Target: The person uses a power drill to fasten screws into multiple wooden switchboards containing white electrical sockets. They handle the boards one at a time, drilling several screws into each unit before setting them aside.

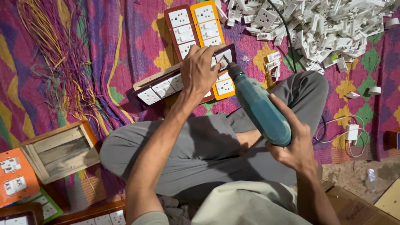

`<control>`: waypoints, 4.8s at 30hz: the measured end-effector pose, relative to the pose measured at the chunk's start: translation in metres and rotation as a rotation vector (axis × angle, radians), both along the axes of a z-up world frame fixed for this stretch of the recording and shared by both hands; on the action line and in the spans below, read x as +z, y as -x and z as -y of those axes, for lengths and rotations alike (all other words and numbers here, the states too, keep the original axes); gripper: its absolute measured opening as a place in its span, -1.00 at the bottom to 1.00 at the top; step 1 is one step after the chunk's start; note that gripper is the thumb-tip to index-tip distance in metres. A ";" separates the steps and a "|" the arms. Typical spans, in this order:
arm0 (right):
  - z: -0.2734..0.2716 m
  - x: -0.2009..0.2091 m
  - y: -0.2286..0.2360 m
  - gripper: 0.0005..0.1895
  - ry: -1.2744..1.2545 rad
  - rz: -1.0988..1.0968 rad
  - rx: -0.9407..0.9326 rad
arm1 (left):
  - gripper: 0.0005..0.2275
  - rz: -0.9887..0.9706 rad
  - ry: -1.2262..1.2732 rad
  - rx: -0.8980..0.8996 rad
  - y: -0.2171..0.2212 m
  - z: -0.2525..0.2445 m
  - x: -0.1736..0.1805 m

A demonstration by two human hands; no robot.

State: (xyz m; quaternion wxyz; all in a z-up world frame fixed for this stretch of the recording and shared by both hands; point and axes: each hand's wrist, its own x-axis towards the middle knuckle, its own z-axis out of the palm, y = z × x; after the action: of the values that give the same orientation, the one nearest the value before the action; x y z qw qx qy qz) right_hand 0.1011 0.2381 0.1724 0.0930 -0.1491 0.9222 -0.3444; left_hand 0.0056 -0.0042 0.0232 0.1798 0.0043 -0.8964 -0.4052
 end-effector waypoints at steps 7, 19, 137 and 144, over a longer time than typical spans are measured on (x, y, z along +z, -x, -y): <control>-0.002 -0.012 -0.002 -0.02 0.049 -0.018 -0.016 | -0.52 0.012 0.006 -0.007 0.002 0.002 0.003; -0.004 -0.001 0.006 -0.04 0.220 0.166 -0.116 | -0.53 -0.067 0.049 0.012 0.007 -0.004 -0.018; -0.162 -0.213 -0.060 -0.23 1.728 0.662 -0.518 | -0.48 0.399 0.119 0.102 0.005 0.011 -0.014; -0.175 -0.230 -0.017 -0.23 1.738 0.804 -0.318 | -0.51 0.291 0.062 0.070 0.001 0.014 -0.014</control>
State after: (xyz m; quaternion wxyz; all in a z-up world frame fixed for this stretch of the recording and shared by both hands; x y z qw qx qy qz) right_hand 0.1176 0.4135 -0.0573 0.2112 0.0894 0.2549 -0.9394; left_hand 0.0049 -0.0178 0.0096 0.0623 0.0885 -0.9243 -0.3661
